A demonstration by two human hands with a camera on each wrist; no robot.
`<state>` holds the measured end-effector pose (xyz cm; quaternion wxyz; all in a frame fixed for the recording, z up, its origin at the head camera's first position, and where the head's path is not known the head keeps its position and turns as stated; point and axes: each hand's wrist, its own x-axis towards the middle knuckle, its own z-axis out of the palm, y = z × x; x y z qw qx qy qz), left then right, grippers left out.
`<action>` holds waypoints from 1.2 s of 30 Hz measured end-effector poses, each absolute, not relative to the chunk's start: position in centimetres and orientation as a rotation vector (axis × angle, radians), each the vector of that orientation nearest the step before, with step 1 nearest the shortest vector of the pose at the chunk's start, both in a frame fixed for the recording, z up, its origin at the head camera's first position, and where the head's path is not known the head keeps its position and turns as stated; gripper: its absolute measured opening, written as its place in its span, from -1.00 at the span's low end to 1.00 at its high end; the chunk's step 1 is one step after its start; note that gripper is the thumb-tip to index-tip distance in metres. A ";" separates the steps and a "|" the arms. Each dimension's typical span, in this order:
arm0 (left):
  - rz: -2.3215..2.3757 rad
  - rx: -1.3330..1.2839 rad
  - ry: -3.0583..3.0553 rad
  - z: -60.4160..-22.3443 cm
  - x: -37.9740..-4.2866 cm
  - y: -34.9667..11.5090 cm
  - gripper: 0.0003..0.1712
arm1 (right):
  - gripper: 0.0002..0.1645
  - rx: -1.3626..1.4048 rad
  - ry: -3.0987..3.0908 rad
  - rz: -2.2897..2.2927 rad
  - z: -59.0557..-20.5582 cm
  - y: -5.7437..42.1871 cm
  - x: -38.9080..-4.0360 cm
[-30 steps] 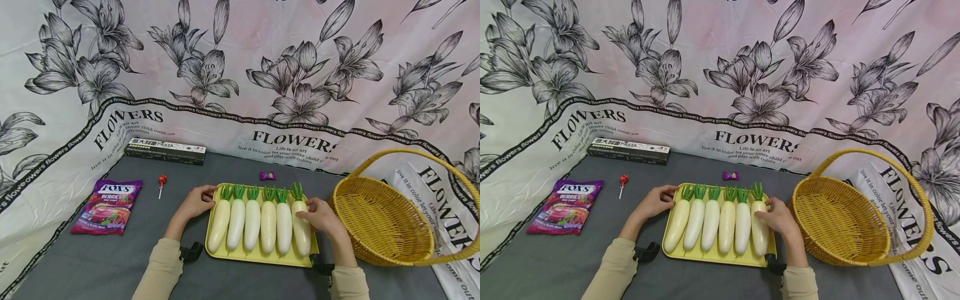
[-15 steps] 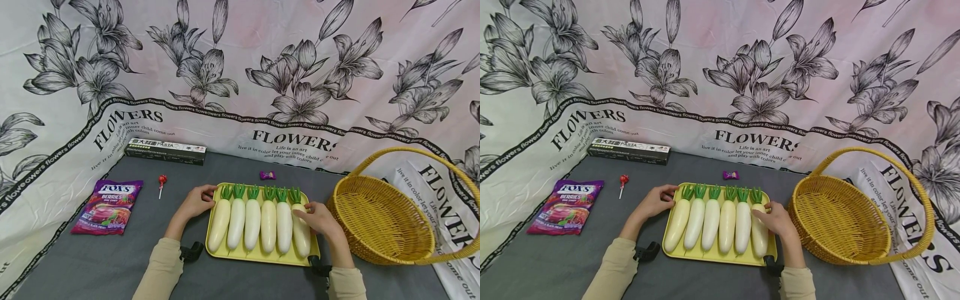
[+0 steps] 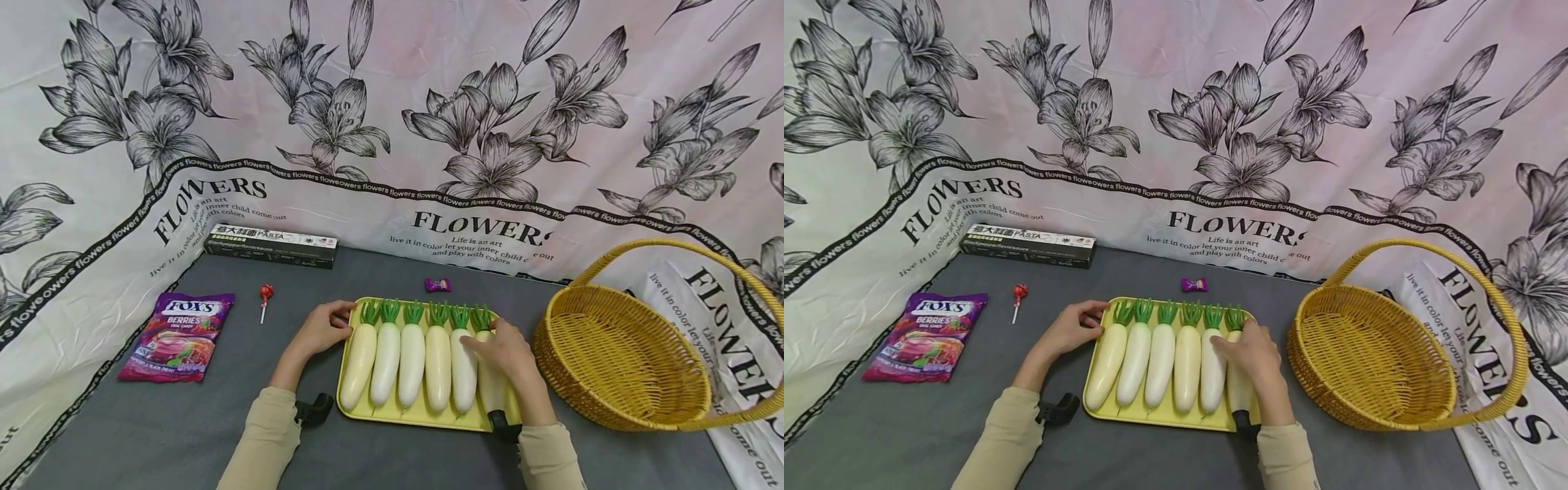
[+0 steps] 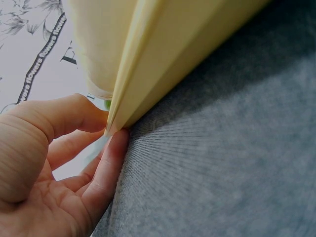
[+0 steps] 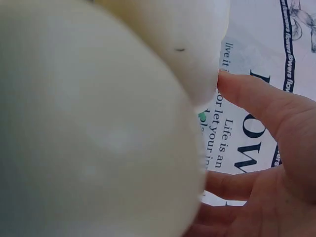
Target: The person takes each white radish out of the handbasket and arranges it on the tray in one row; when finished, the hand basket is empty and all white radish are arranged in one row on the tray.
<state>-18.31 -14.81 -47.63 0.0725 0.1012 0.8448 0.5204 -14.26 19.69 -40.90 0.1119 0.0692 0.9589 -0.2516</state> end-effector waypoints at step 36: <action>1.534 0.296 2.545 -47.3 -18.3 -14.9 -0.39 | 0.59 0.312 2.741 -0.855 -41.3 16.8 -12.8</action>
